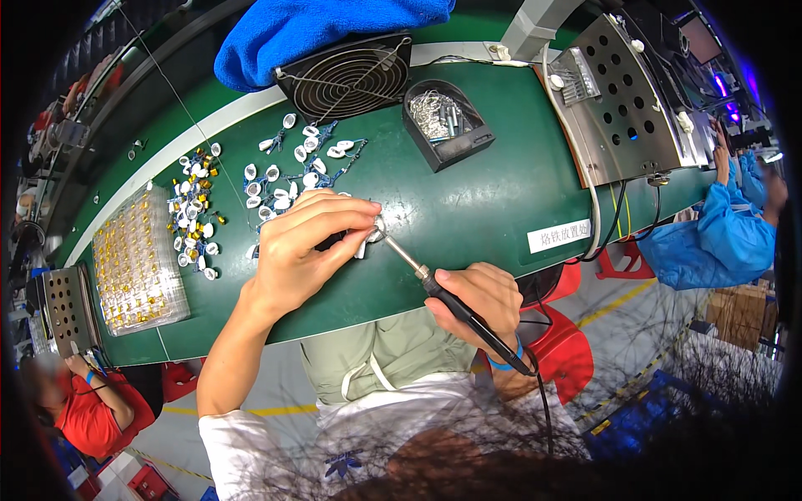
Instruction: Soldering small electronic components onto an assembly at a factory workstation.
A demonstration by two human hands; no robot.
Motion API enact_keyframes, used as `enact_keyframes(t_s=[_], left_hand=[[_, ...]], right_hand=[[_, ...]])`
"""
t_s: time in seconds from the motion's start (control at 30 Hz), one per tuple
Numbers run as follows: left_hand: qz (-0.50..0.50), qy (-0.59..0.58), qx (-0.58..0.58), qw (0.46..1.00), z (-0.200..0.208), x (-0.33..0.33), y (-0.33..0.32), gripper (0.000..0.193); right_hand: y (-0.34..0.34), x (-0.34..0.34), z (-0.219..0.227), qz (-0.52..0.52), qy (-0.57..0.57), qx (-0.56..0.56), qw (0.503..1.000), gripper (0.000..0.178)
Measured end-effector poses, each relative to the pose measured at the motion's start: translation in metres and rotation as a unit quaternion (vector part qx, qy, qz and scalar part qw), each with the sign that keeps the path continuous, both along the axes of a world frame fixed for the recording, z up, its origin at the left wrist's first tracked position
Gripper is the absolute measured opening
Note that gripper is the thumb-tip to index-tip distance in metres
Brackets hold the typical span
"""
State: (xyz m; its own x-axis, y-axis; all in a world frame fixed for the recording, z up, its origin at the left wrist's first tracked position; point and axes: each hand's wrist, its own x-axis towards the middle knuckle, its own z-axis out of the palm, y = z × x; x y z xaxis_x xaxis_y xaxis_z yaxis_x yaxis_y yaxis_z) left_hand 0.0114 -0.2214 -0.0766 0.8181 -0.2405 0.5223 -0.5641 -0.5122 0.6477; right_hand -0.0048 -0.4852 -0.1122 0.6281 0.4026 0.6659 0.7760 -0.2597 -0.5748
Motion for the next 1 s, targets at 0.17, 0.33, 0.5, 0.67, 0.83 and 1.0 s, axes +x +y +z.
enact_keyframes(t_s=[0.17,0.33,0.5,0.67,0.83,1.0], left_hand=[[-0.003,0.005,-0.008,1.0,-0.0012,-0.0014,0.0002,0.021],[-0.003,0.0,-0.008,1.0,0.0004,-0.0007,-0.0006,0.022],[-0.002,0.0,-0.008,1.0,0.0001,-0.0003,-0.0015,0.022],[-0.005,-0.005,-0.002,1.0,-0.0021,-0.0005,-0.0014,0.022],[-0.001,0.001,-0.004,1.0,-0.0024,-0.001,-0.0014,0.022],[-0.003,-0.003,0.0,1.0,-0.0019,-0.0007,-0.0013,0.022]], right_hand=[[0.0011,0.0005,0.0013,0.005,0.001,-0.005,1.0,0.041],[0.0024,0.0012,-0.0008,0.005,-0.009,-0.003,1.0,0.042],[0.0022,0.0015,-0.0002,0.002,-0.013,-0.009,1.0,0.042],[0.003,0.0009,-0.001,0.002,-0.015,-0.007,1.0,0.041],[0.0025,0.0009,0.0001,0.0,-0.018,-0.011,1.0,0.041],[0.002,0.0014,-0.0017,0.006,-0.012,-0.005,1.0,0.04]])
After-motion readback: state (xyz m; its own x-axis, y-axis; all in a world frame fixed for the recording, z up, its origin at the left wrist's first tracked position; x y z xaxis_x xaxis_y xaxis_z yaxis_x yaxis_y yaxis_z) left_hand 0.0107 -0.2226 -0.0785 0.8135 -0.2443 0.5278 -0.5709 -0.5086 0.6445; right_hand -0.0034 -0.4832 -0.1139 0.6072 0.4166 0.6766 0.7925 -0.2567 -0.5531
